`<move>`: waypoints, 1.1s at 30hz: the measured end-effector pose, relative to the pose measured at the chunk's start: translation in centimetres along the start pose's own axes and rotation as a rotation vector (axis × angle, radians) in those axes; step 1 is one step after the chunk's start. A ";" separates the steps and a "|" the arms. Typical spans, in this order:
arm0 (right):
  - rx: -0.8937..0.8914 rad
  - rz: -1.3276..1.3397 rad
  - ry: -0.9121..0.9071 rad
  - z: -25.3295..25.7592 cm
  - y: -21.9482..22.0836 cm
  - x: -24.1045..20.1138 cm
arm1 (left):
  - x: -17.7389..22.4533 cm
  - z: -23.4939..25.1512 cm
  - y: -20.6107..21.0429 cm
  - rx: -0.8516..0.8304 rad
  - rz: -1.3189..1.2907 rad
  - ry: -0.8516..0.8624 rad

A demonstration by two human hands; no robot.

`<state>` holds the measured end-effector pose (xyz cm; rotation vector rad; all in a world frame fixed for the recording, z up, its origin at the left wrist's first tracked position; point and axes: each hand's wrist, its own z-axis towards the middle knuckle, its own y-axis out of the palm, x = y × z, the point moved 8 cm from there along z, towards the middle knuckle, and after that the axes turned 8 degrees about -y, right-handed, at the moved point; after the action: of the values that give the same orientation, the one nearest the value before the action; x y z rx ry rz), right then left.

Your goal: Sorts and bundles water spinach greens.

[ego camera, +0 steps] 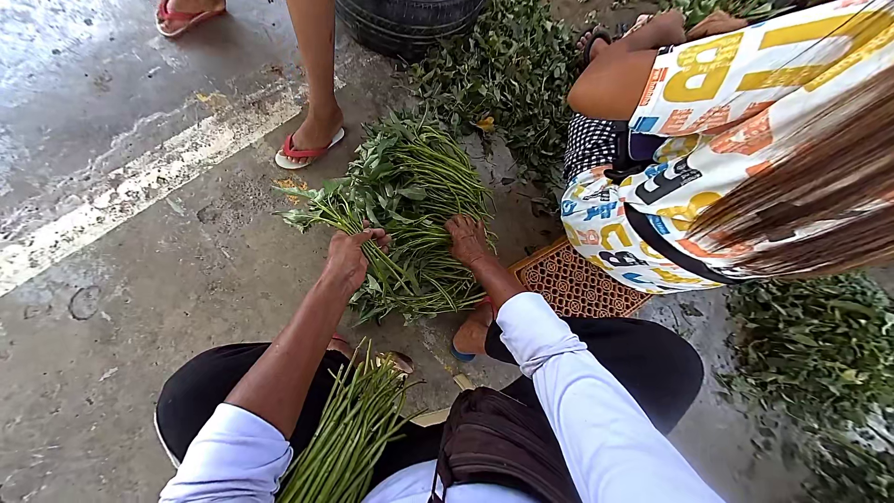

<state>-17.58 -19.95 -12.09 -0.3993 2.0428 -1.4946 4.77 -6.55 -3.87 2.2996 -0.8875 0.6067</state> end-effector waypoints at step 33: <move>0.222 0.737 -0.022 -1.0 -12.9 1.2 | 1.4 -0.2 -0.5 0.031 0.040 0.165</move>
<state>-20.24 -24.10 -0.08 0.3914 1.6964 -1.2067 5.99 -6.76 -3.08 2.2263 -0.8518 0.8203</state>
